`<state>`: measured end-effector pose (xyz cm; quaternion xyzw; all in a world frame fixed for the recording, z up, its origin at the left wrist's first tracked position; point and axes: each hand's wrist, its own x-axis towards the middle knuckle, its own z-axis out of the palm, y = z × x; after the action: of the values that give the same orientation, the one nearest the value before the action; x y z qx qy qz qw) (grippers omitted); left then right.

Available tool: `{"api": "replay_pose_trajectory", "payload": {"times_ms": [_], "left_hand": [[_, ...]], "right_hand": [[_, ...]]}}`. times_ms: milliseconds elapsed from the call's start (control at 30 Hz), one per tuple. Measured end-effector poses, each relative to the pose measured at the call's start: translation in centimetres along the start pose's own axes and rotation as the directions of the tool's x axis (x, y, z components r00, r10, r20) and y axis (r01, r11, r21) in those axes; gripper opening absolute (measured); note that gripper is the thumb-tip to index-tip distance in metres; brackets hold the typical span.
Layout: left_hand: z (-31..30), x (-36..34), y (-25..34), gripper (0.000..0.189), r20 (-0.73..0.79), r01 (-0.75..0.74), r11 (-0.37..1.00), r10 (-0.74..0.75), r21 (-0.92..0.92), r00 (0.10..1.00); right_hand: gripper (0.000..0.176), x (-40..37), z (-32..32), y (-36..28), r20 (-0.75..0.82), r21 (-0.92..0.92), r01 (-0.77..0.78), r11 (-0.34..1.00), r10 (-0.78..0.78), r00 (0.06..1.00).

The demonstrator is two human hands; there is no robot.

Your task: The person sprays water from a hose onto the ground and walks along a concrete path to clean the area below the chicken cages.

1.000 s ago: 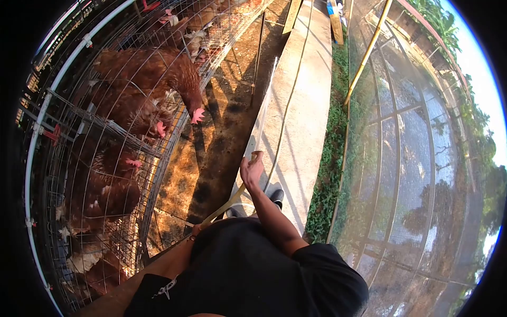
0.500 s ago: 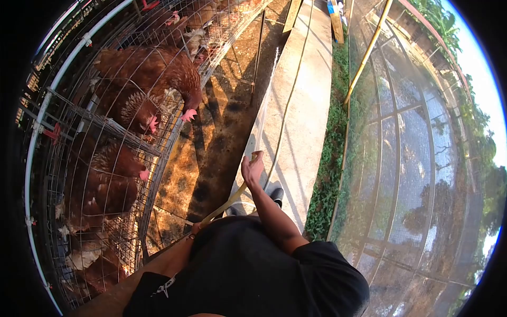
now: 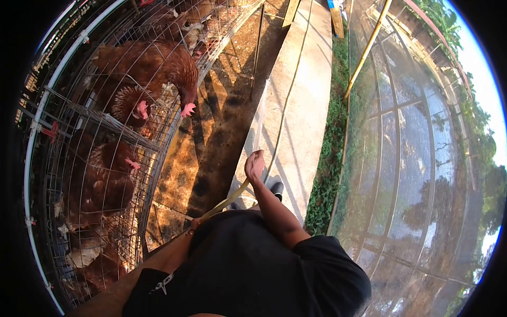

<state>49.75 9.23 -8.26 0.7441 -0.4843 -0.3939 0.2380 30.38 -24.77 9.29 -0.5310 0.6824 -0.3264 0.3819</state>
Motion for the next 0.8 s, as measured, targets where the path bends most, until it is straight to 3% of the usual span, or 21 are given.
{"api": "replay_pose_trajectory", "payload": {"times_ms": [133,367,800], "left_hand": [[-0.1,-0.1,-0.2,0.032,0.011,0.005,1.000,-0.005,-0.006,1.000],[0.0,0.2,-1.1,0.027,0.068,0.002,0.999,-0.006,0.050,0.998],[0.6,0.0,-1.6,0.025,0.056,0.032,0.999,-0.032,-0.009,0.998]], "right_hand": [[0.018,0.4,0.9,2.2,-0.043,-0.033,0.066,0.997,-0.067,0.997],[0.019,0.7,1.2,4.1,0.007,-0.024,0.027,0.999,-0.027,1.000],[0.020,-0.4,-0.7,1.7,-0.008,-0.011,0.021,1.000,-0.021,1.000]]}}
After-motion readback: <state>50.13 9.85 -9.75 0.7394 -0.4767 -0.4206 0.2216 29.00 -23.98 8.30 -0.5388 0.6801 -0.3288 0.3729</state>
